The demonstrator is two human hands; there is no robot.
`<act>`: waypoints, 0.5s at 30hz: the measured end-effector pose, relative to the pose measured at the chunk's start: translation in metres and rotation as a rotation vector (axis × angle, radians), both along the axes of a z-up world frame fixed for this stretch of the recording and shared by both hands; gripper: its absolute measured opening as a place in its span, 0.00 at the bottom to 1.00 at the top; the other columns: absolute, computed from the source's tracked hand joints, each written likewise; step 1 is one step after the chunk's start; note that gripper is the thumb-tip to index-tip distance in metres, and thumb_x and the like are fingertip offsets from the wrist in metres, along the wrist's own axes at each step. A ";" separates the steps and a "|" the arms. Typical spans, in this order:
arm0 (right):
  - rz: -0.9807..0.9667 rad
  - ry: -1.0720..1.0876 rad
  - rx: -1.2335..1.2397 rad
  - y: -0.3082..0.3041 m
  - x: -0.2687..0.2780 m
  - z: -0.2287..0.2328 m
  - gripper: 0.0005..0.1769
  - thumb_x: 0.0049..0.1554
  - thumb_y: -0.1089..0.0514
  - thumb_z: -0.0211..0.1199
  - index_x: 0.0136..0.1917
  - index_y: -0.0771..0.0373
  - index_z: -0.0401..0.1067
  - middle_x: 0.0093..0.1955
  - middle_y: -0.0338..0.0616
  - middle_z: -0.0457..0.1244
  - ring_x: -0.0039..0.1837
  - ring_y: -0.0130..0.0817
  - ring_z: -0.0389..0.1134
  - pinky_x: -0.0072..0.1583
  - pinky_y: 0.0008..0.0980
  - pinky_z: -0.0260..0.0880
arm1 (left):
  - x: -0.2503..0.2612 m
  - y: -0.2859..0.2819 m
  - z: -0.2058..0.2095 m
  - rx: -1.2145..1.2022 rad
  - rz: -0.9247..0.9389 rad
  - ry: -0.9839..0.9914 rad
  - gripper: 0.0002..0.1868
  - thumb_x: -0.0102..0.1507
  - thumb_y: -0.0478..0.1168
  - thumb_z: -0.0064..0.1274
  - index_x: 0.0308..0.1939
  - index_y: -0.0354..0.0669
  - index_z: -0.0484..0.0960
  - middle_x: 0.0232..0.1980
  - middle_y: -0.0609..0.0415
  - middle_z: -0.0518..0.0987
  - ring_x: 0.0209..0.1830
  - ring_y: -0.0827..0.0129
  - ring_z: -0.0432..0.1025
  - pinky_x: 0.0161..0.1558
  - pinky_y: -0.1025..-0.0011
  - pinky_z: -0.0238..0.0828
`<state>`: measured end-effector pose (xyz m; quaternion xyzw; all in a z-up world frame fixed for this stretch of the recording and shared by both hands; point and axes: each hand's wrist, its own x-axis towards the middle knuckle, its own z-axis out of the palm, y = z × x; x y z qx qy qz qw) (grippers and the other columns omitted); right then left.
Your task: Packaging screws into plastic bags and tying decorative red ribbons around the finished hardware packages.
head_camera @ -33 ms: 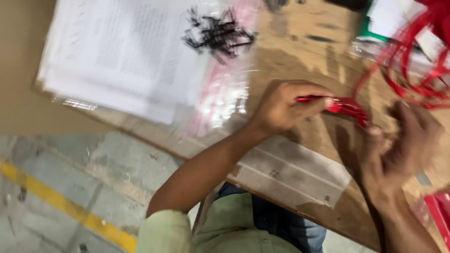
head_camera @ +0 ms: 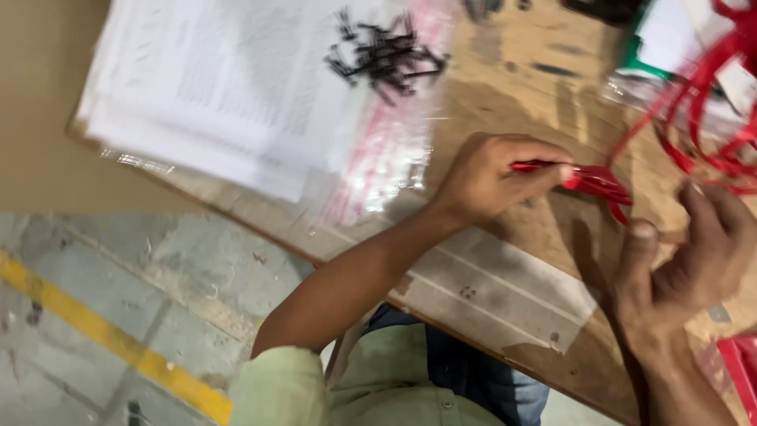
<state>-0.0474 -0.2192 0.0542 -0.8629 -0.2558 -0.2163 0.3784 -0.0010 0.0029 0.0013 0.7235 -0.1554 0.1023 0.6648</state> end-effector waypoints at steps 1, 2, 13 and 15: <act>-0.016 -0.132 -0.098 -0.003 0.000 -0.006 0.19 0.75 0.57 0.59 0.72 0.72 0.63 0.69 0.62 0.58 0.67 0.48 0.61 0.66 0.33 0.67 | 0.000 0.003 0.001 -0.002 0.021 0.009 0.13 0.65 0.45 0.62 0.50 0.44 0.88 0.44 0.53 0.89 0.34 0.76 0.83 0.37 0.76 0.82; -0.039 -0.261 -0.195 -0.010 -0.004 -0.011 0.17 0.78 0.59 0.59 0.72 0.74 0.62 0.70 0.64 0.57 0.66 0.48 0.61 0.65 0.34 0.64 | 0.000 0.001 0.002 -0.007 0.029 0.020 0.14 0.64 0.45 0.62 0.50 0.44 0.88 0.43 0.54 0.89 0.36 0.76 0.84 0.37 0.76 0.81; 0.444 -0.092 -0.258 0.063 -0.119 0.014 0.11 0.61 0.73 0.64 0.57 0.73 0.72 0.57 0.58 0.65 0.56 0.50 0.68 0.54 0.39 0.69 | 0.036 0.017 -0.031 -0.256 0.255 -0.589 0.12 0.67 0.51 0.58 0.50 0.51 0.85 0.42 0.67 0.87 0.36 0.82 0.84 0.41 0.79 0.82; 0.637 -0.081 -0.293 0.088 -0.148 0.002 0.12 0.51 0.72 0.68 0.50 0.71 0.73 0.52 0.56 0.67 0.54 0.53 0.71 0.53 0.46 0.72 | 0.011 0.057 -0.025 -0.340 0.229 -0.800 0.12 0.69 0.54 0.56 0.48 0.54 0.82 0.40 0.68 0.86 0.34 0.82 0.83 0.37 0.79 0.80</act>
